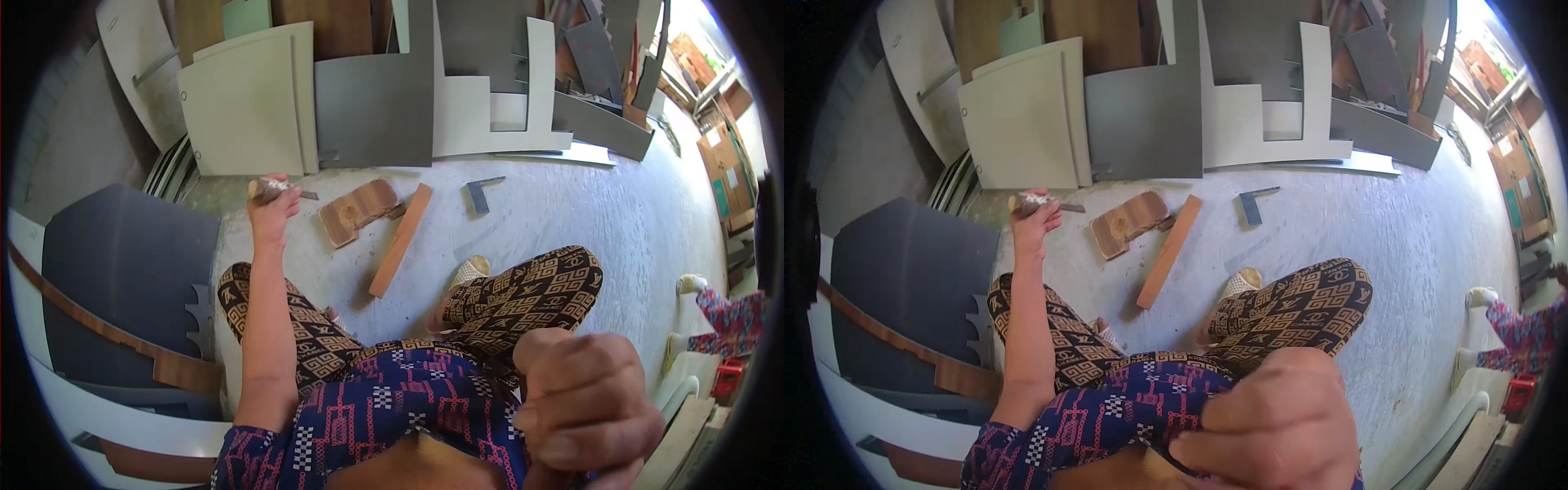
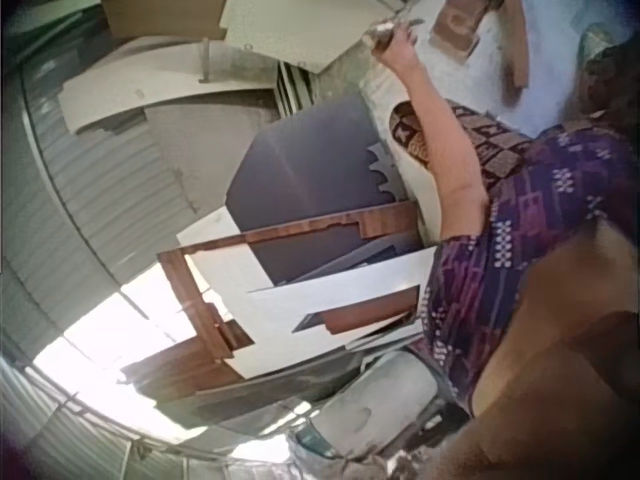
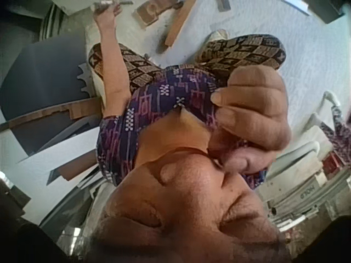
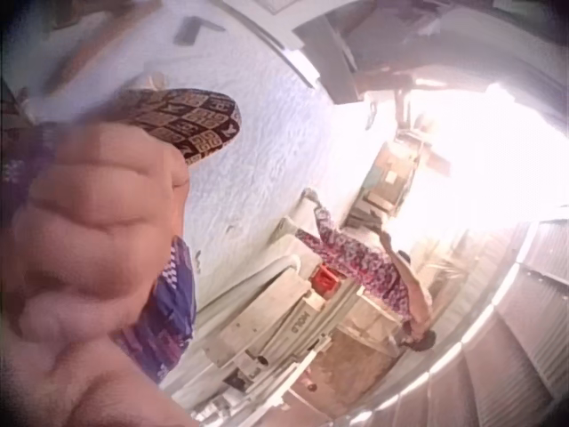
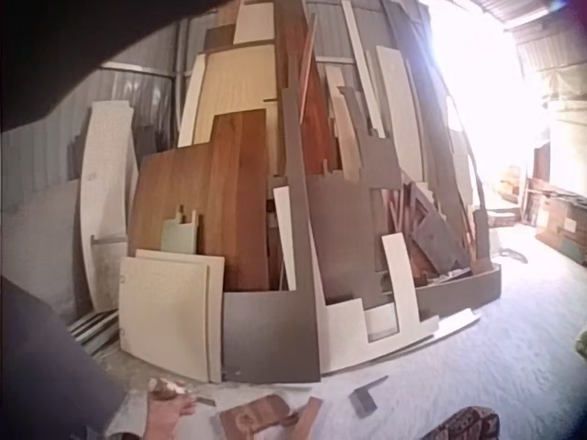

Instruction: The person is using a chisel and a wooden mallet/block to carve and shape a piece of wood while sitting on the floor.

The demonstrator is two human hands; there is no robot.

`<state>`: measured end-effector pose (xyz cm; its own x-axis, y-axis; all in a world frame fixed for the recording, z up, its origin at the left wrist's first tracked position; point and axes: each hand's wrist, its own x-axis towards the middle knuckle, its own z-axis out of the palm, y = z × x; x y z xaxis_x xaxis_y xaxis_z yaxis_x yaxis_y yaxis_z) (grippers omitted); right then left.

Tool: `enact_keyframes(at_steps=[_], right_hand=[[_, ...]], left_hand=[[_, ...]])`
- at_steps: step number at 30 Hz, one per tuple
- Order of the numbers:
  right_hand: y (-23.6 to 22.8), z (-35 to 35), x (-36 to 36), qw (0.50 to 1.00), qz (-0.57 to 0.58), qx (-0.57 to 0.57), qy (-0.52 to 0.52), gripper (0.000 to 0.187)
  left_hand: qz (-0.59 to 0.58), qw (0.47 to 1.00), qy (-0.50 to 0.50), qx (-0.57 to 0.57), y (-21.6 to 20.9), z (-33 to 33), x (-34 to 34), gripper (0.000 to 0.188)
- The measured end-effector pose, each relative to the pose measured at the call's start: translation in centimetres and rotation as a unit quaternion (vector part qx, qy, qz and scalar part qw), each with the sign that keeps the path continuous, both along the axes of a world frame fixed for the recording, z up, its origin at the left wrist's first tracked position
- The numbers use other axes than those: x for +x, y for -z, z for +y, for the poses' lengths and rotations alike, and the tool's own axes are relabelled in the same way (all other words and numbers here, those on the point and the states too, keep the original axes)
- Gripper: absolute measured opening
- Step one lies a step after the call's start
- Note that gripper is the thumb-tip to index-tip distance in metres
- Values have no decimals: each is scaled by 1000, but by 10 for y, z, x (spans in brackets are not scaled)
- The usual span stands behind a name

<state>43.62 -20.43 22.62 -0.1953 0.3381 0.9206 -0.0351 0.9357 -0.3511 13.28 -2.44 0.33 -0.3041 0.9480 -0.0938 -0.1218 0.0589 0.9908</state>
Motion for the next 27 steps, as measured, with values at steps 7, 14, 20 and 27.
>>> enact_keyframes(at_steps=[7,14,20,27], right_hand=[[-12,-14,0,995,-22,-48,85,43],[-3,-11,26,999,-39,-6,-21,40],[23,-21,12,968,119,104,194,12],[13,16,5,977,53,167,125,32]], left_hand=[[45,998,-24,-32,-3,-10,-1,30],[68,997,-12,-32,13,-5,-8,30],[64,997,-8,-34,14,-3,2,30],[67,996,-26,-49,16,-7,-7,31]])
